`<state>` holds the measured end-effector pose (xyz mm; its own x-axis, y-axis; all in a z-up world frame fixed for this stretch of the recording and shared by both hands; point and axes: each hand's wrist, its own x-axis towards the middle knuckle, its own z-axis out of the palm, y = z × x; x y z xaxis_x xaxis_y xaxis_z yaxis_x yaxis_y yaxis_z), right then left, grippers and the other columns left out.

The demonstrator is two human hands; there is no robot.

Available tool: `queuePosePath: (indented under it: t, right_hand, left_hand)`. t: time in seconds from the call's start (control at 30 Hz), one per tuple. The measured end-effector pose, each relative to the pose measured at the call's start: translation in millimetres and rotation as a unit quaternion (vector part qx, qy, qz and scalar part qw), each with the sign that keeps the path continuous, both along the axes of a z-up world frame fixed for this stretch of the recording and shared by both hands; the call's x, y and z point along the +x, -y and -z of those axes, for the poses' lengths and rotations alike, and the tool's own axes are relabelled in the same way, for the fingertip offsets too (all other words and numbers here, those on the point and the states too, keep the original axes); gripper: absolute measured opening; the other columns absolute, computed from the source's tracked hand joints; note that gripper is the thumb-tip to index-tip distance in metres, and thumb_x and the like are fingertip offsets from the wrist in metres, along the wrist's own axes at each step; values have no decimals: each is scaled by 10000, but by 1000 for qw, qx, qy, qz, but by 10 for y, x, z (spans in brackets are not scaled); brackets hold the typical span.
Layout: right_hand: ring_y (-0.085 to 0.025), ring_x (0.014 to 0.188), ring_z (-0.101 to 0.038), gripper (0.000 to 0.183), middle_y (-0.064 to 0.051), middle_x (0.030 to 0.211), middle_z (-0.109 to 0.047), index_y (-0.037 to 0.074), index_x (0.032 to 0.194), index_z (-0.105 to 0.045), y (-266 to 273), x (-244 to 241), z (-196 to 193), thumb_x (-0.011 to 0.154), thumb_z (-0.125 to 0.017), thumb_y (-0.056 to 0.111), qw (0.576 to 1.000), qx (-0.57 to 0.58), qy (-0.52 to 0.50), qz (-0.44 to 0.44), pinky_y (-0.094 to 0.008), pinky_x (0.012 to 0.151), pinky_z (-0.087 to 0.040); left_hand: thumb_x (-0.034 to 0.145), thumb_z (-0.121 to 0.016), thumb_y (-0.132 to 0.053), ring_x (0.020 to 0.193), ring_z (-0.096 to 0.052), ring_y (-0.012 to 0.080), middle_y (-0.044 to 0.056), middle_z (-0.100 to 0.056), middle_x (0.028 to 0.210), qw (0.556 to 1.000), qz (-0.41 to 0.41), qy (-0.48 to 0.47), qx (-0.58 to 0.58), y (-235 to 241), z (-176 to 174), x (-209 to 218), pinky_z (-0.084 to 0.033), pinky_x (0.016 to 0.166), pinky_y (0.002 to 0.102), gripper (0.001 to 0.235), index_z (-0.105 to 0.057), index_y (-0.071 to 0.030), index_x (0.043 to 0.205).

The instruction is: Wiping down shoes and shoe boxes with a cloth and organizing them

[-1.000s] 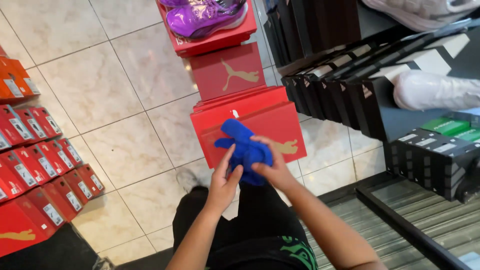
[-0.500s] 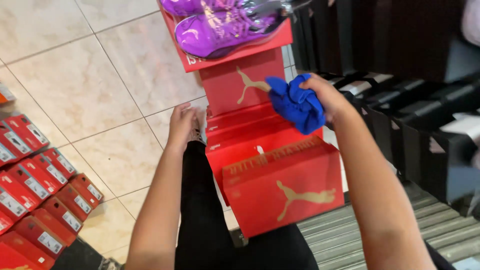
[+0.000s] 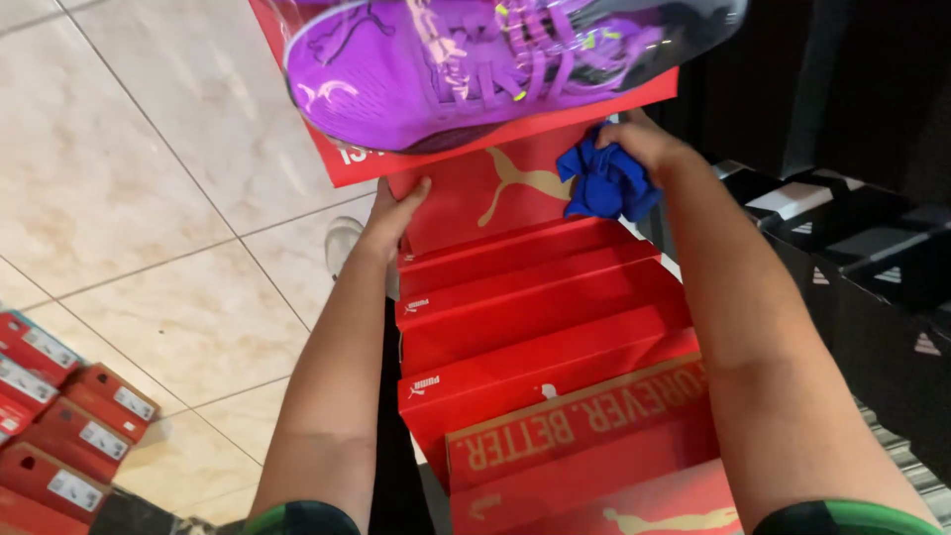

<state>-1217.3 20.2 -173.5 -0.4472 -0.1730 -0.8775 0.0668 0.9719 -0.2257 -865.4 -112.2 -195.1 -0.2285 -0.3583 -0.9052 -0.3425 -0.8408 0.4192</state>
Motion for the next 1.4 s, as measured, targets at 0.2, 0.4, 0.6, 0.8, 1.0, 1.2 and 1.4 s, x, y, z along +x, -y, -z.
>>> queuePosePath:
  t: [0.2,0.4,0.6,0.8,1.0,1.2,1.4]
  right_hand:
    - [-335,810,-714,468,-173,930,-701,-15,1134,-686,70,12,22,692,-708,137,978,71,168,102,-445,719,-581]
    - [-359,753,-741,309,-220,863,-728,-12,972,-713,-65,-55,202,686,-718,104,974,53,198,100,-502,668,-605]
    - [-335,734,-731,365,-169,855,-730,24,1016,-719,162,-17,-425,674,-688,147,969,68,207,117,-453,674,-588]
    - [-359,703,-711,277,-190,807,-719,9,912,-705,632,351,-1359,674,-667,144,959,84,227,150,-451,656,-569]
    - [-393,705,-721,280,-211,812,-725,27,928,-737,-180,135,-133,667,-722,129,967,26,205,149,-519,657,-591]
    - [-446,911,-697,625,-241,1103,-690,81,1251,-685,-107,235,-325,627,-731,86,979,-17,160,123,-543,734,-595]
    - [-474,1075,-647,788,-242,1286,-619,121,1414,-568,186,244,-949,641,-721,125,984,-17,139,108,-575,818,-569]
  left_hand:
    - [783,-931,-428,1358,-495,463,267,-506,1474,999,3,28,37,-56,117,14,-468,1039,623,991,-390,-88,1541]
    - [833,-902,-380,1266,-592,413,253,-589,1380,1000,-21,-3,-11,-58,-26,-32,-530,988,575,824,-469,-86,1469]
    - [829,-885,-442,1320,-547,447,232,-540,1452,1000,2,-4,2,119,-464,-63,-529,954,647,884,-426,-128,1516]
    - [807,-873,-484,1367,-483,481,255,-450,1529,999,39,2,23,172,-843,104,-472,944,725,1005,-334,-119,1573]
    - [852,-869,-379,1392,-430,510,278,-388,1558,1000,3,-25,15,21,-377,232,-473,949,711,997,-268,-106,1600]
    - [891,-836,-274,1369,-443,476,304,-425,1516,996,-28,-78,-10,-132,-250,293,-469,998,656,909,-277,-74,1580]
    - [864,-866,-298,1422,-419,431,253,-395,1569,995,-9,-98,-6,-95,-536,143,-453,1077,584,1054,-166,-109,1628]
